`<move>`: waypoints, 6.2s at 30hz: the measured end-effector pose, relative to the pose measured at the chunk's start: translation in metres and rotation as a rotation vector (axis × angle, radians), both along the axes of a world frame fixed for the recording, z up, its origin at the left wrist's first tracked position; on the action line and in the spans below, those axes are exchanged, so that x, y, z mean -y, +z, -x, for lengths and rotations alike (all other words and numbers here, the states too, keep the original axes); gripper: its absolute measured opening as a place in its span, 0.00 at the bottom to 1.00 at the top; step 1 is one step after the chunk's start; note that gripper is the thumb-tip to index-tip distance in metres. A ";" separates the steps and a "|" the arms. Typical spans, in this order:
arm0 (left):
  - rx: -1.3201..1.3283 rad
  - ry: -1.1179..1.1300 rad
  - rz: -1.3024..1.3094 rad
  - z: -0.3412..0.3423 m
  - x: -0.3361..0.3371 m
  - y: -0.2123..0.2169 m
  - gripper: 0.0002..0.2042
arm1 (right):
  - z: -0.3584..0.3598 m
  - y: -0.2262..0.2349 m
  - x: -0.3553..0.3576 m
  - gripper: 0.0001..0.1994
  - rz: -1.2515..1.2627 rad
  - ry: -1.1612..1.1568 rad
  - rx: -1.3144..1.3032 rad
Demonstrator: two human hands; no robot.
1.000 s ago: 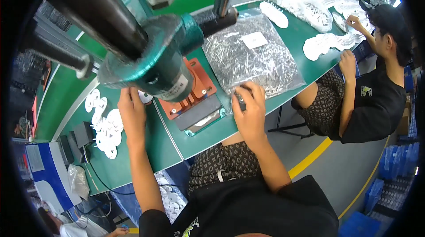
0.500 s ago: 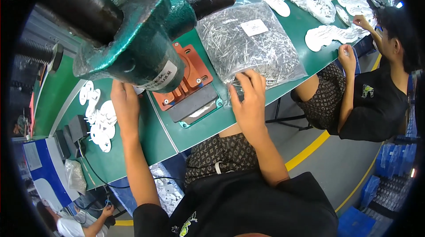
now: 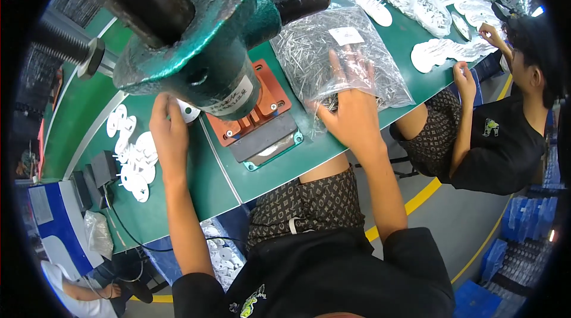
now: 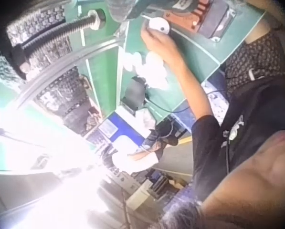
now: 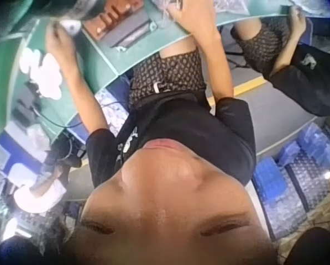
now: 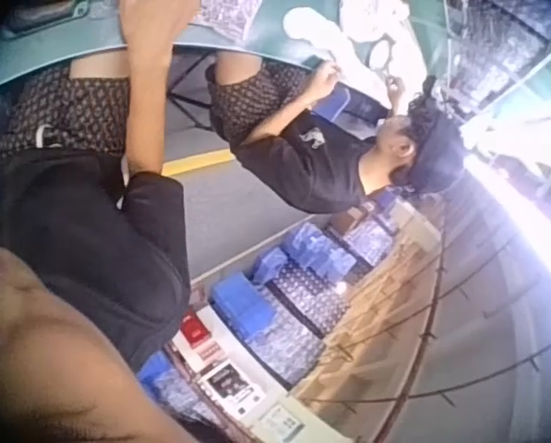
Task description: The person assembles small white electronic components by hand, then presses them using a manual hand press.
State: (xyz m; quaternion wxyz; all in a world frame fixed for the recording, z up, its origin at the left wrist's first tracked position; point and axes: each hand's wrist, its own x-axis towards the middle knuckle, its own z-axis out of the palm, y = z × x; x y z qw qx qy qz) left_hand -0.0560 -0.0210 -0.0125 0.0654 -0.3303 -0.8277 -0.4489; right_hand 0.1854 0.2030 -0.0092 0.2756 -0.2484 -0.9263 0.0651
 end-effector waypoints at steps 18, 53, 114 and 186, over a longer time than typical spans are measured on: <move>0.099 -0.039 -0.024 -0.014 -0.009 0.010 0.12 | 0.026 -0.012 -0.020 0.51 -0.061 -0.058 0.016; 0.088 -0.047 0.017 -0.015 -0.013 0.005 0.15 | 0.070 -0.019 -0.057 0.39 -0.102 -0.135 -0.009; 0.149 0.003 0.168 -0.008 0.000 -0.008 0.10 | 0.064 -0.003 -0.043 0.36 0.033 -0.150 0.154; 0.031 -0.061 0.132 -0.006 -0.006 -0.007 0.11 | 0.070 -0.015 -0.043 0.29 -0.045 -0.147 0.061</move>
